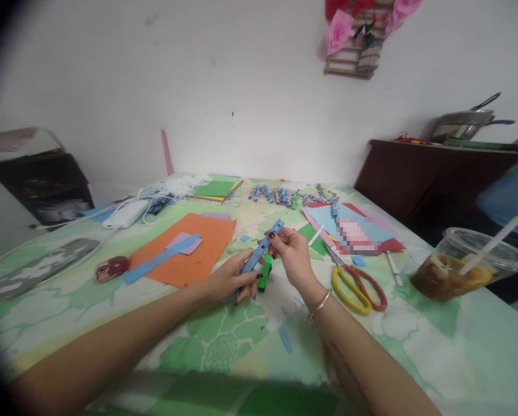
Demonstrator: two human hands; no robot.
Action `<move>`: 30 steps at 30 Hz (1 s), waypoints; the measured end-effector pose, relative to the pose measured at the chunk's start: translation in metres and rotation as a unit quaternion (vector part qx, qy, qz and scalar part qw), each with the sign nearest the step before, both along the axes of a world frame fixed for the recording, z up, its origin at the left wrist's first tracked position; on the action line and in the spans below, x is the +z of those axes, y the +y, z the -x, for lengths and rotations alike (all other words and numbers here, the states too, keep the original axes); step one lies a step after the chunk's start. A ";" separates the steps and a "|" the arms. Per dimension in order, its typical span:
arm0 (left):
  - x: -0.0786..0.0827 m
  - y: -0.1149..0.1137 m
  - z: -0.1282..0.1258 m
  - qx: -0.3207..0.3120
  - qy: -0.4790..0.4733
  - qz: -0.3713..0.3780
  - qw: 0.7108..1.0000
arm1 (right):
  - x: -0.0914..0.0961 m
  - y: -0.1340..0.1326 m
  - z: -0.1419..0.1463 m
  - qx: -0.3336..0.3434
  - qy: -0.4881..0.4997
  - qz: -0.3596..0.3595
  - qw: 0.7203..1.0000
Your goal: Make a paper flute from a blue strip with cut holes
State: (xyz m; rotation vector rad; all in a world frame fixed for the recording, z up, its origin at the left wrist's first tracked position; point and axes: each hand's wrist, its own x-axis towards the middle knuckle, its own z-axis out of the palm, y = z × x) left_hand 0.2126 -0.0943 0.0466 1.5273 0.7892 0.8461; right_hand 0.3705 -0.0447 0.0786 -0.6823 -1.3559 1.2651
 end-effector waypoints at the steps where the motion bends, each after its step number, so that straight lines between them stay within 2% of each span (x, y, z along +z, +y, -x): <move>1: 0.000 0.000 0.000 -0.001 -0.004 0.000 1.000 | 0.001 0.000 0.000 -0.003 -0.003 -0.003 1.000; 10: 0.008 -0.003 -0.003 0.013 -0.062 0.023 0.998 | 0.004 -0.001 -0.002 -0.041 -0.027 -0.034 0.998; 15: 0.010 -0.005 -0.004 -0.001 -0.055 0.027 0.998 | 0.006 -0.001 -0.004 -0.082 -0.039 -0.038 0.995; 18: 0.008 -0.004 -0.004 0.001 -0.032 0.004 0.999 | 0.007 -0.002 -0.004 -0.099 -0.047 -0.036 0.993; 25: -0.002 0.000 -0.001 0.052 0.052 -0.105 0.992 | 0.005 -0.004 0.000 -0.125 -0.057 -0.023 0.990; 30: -0.003 0.003 0.001 0.078 0.106 -0.142 0.981 | 0.003 -0.003 0.001 -0.145 -0.064 -0.019 0.987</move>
